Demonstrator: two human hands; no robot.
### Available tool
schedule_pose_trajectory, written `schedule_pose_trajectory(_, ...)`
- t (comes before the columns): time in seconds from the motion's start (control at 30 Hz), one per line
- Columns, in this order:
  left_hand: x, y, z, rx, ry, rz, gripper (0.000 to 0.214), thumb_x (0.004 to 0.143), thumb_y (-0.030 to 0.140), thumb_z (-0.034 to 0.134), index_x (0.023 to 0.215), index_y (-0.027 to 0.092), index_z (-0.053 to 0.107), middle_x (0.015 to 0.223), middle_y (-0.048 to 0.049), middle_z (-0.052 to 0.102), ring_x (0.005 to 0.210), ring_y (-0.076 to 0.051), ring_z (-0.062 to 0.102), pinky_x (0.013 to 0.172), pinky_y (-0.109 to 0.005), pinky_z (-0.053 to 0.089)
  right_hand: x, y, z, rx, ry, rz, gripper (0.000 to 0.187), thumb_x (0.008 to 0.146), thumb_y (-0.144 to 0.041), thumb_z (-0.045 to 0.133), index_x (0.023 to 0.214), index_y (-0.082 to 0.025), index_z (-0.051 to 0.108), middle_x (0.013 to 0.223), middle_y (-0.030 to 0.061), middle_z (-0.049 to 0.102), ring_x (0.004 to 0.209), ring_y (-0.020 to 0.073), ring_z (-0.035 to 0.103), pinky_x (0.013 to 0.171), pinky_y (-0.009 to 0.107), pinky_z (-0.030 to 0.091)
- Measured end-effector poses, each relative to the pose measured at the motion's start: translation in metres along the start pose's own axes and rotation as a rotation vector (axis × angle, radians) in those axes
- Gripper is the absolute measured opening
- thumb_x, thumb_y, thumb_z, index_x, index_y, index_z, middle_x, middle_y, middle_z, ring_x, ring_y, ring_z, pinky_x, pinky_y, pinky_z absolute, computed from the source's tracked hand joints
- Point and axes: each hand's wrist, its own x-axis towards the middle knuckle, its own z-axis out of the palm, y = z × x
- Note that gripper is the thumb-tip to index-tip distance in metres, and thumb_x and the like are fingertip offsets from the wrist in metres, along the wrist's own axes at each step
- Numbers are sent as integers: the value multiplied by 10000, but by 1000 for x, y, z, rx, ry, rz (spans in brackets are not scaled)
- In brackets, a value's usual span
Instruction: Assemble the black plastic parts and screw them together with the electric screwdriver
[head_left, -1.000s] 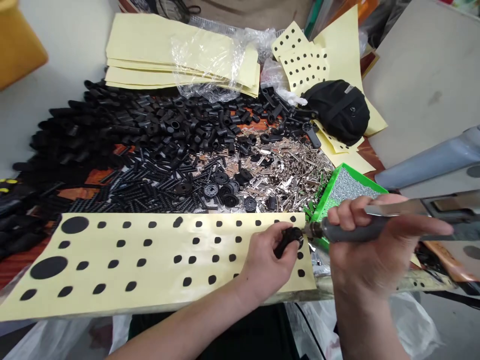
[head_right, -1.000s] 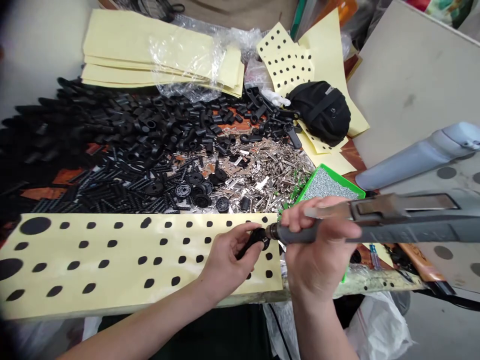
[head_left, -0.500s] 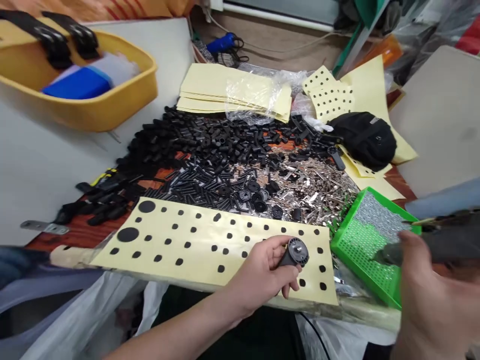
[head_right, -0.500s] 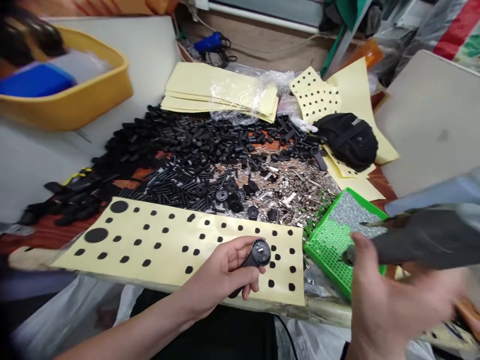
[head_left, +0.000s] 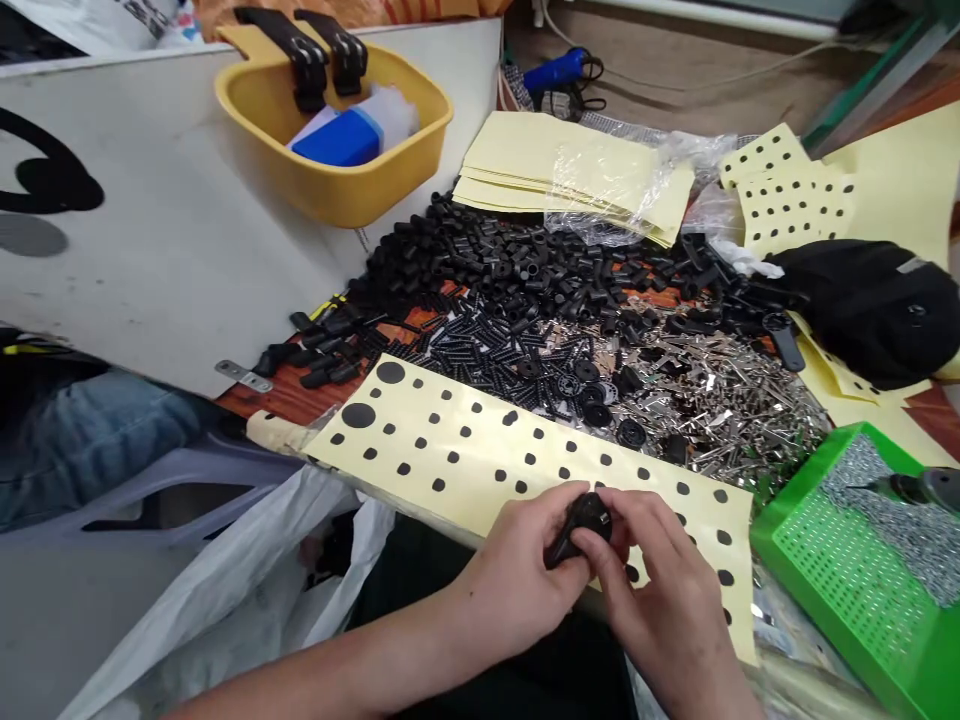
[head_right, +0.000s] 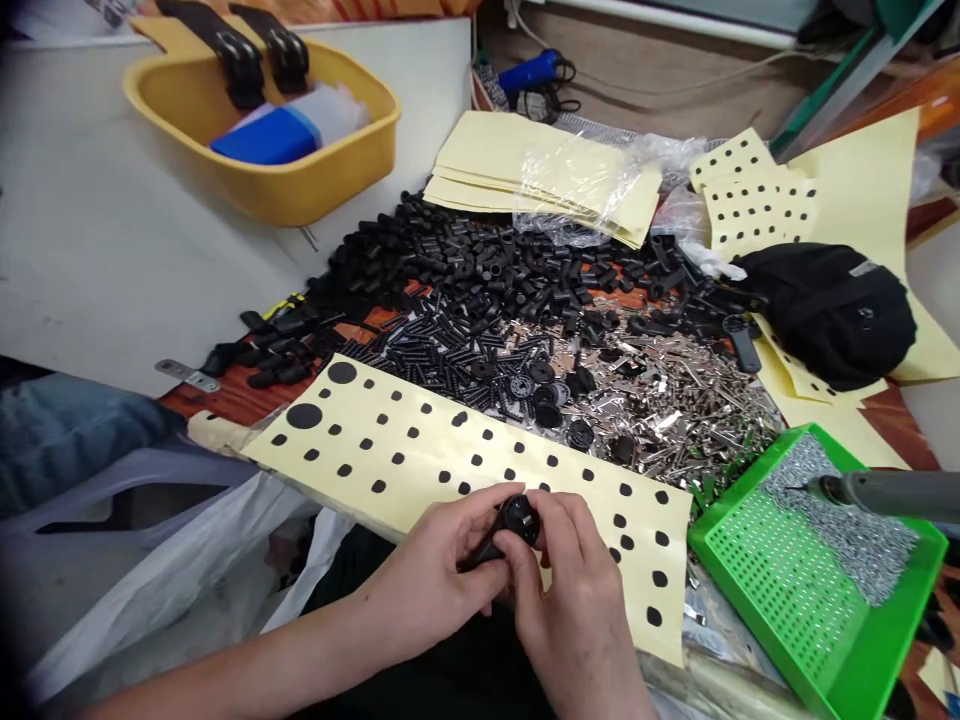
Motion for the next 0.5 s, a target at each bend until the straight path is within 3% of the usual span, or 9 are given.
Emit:
schedule_pose_trajectory(0.17,-7,4,-22,23,-62,-117,422,729,107,536,1130,211,615,679,33,579,524,-87,537,455,-169,446,5,-2,4,35,-154,-120,224,883,-154,490,1105,-171,501,886,87,575,739,188,609,614,318,563)
schedule_pose_trajectory(0.33,-8,11,-36,29,-132,-232,404,683,74,531,1068,171,605,611,49,519,471,-84,522,402,-159,422,14,-2,4,31,-310,-239,270,902,-169,468,1170,-146,487,1000,140,616,862,220,646,696,345,588)
schedule_pose_trajectory(0.43,-11,11,-39,-32,-125,-258,373,673,54,537,1024,160,602,592,54,518,447,-69,499,415,-157,426,12,6,6,-42,-283,-367,310,922,-252,462,1207,-136,501,1075,167,644,932,248,671,731,345,594)
schedule_pose_trajectory(0.5,-14,7,-41,-120,-132,-283,350,661,44,555,989,157,603,597,53,523,434,-60,485,426,-163,428,11,16,11,-73,-226,-468,341,922,-320,472,1215,-157,529,1056,150,678,896,248,696,674,304,598)
